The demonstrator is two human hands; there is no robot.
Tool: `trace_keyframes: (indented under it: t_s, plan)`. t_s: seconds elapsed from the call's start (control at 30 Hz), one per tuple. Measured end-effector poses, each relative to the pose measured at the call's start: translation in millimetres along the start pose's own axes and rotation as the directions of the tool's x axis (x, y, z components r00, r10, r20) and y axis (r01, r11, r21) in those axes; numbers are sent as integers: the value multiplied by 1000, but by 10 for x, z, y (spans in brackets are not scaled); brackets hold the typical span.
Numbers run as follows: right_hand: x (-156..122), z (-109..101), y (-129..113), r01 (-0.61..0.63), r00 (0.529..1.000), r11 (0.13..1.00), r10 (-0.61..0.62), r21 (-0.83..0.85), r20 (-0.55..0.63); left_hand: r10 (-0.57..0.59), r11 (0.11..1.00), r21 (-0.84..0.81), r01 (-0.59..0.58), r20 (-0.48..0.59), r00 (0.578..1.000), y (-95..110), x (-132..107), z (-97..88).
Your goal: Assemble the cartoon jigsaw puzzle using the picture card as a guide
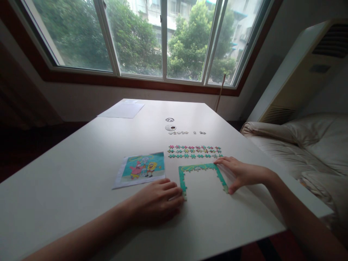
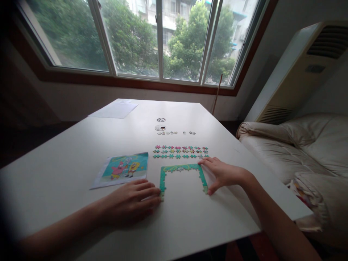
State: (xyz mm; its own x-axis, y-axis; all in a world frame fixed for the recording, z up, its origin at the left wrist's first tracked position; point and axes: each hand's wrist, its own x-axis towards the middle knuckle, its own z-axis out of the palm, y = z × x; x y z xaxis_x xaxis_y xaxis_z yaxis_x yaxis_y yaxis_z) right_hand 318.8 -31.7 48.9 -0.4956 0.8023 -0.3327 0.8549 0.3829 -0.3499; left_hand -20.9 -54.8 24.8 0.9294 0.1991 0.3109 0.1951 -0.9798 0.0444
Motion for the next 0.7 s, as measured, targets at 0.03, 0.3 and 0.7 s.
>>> trace_keyframes:
  t_s: [0.03,0.3,0.7]
  plan:
    - [0,-2,-4,0,1000,1000,0,3,3,2,1000,-1,-2,-5,1000,1,3,-4]
    - [-13,-33,21,27,1000,999,-27,38,-8,-1,1000,1,1,0,1000,-4,1,-9]
    - [845,-519,552,-78,966,991,101,105,-238,-19,1000,-6,19,5,1000,-5,-9,39]
